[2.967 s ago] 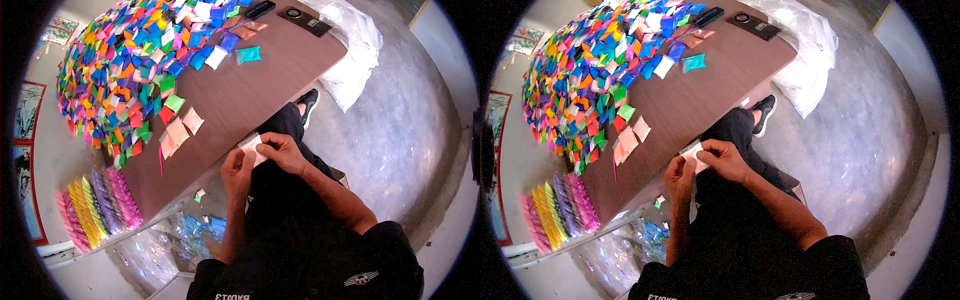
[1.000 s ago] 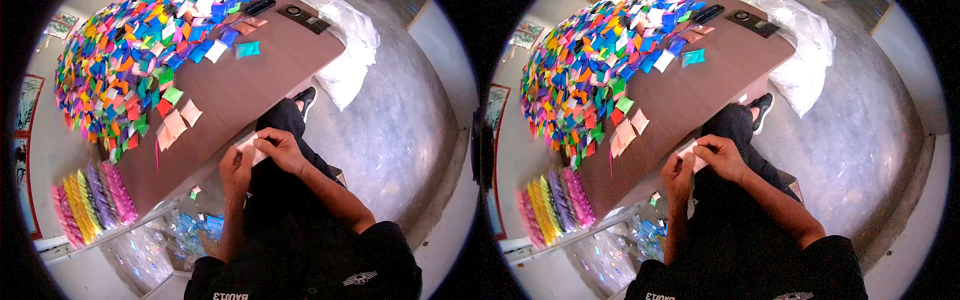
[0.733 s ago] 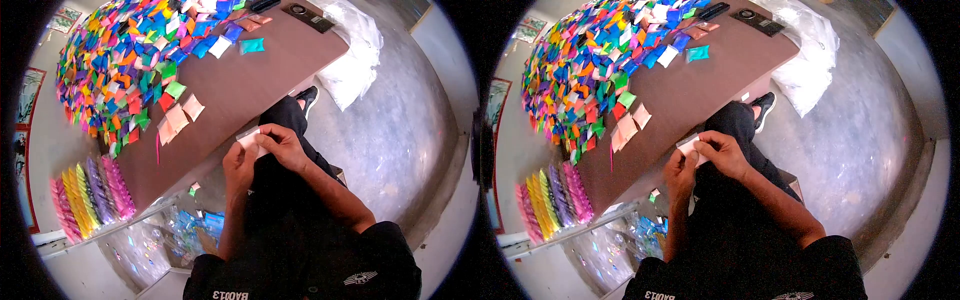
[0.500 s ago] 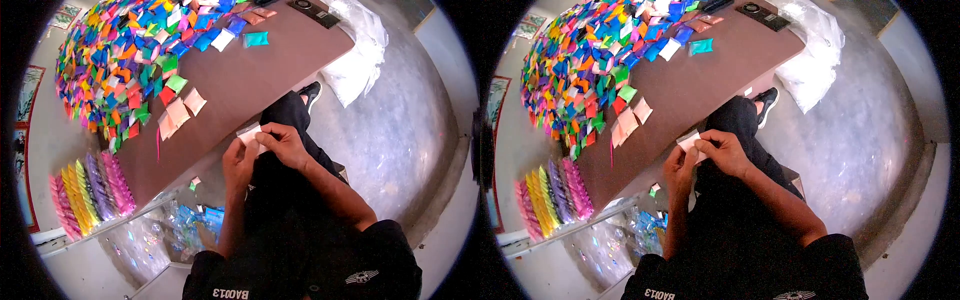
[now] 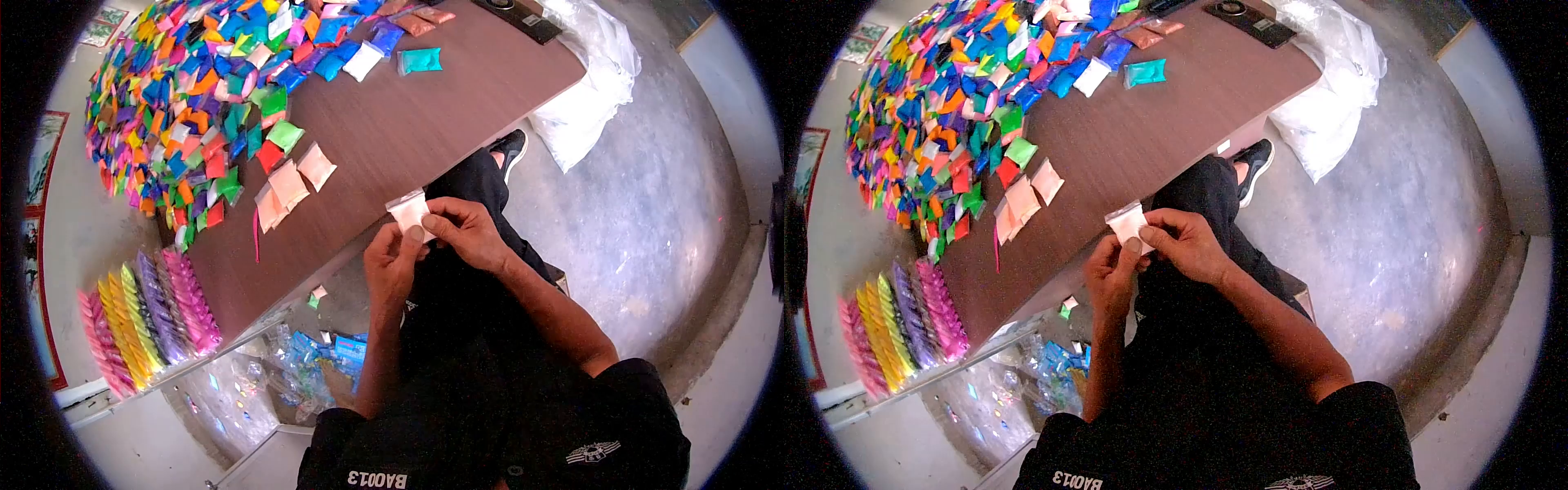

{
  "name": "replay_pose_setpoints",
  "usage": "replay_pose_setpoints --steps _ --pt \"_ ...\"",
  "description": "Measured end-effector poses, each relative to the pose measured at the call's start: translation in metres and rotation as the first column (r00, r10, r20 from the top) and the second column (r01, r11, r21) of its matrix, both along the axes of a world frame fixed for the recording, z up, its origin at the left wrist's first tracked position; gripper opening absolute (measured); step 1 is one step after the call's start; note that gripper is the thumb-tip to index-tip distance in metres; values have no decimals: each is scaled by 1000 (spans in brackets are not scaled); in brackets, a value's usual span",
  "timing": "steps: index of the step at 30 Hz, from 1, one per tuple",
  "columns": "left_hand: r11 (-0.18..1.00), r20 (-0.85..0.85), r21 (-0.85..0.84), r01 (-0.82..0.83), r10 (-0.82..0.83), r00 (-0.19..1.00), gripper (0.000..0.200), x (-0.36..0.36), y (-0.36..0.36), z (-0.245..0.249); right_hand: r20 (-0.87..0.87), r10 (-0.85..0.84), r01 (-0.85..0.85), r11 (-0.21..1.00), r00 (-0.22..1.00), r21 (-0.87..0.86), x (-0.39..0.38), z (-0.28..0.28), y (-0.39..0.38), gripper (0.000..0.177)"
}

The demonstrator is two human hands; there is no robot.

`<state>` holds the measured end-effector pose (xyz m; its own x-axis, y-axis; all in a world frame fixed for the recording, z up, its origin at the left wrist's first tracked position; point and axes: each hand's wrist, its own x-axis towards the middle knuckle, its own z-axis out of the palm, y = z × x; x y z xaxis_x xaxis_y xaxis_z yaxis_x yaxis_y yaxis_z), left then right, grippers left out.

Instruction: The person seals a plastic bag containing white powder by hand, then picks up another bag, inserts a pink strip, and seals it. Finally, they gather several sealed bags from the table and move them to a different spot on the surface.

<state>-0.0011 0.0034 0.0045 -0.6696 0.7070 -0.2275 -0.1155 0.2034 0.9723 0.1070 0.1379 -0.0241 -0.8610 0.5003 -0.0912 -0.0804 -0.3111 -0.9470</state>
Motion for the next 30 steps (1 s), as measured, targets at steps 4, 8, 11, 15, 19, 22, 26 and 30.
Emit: replay_pose_setpoints --steps 4,8,11,15,19,22,26,30 --pt "999 9 -29 -30 30 1000 22 6 7 8 10 -22 23 999 1000 -42 2 -1 1 23" --pt "999 15 -49 -13 14 1000 20 4 5 5 3 -20 20 997 1000 -75 2 2 2 23" --pt "999 -23 -43 -17 16 1000 19 3 5 3 14 0 1 998 1000 -65 0 5 2 23" --pt "1000 -13 -18 -13 12 1000 18 3 5 4 39 12 -12 1000 999 1 2 -1 4 23" --pt "999 22 -34 -23 24 999 18 7 10 11 -12 -5 4 998 1000 -62 4 -1 4 23" --pt "996 6 11 -84 84 996 18 6 8 -2 -10 4 -4 999 1000 -49 4 -2 4 24" --pt "997 -201 10 -76 76 977 15 0 1 -4 -59 -39 37 999 998 -25 1 -6 -4 24" --pt "990 -655 -88 -111 26 755 16 1 4 9 -148 -88 74 992 985 -97 -1 -12 -13 32"
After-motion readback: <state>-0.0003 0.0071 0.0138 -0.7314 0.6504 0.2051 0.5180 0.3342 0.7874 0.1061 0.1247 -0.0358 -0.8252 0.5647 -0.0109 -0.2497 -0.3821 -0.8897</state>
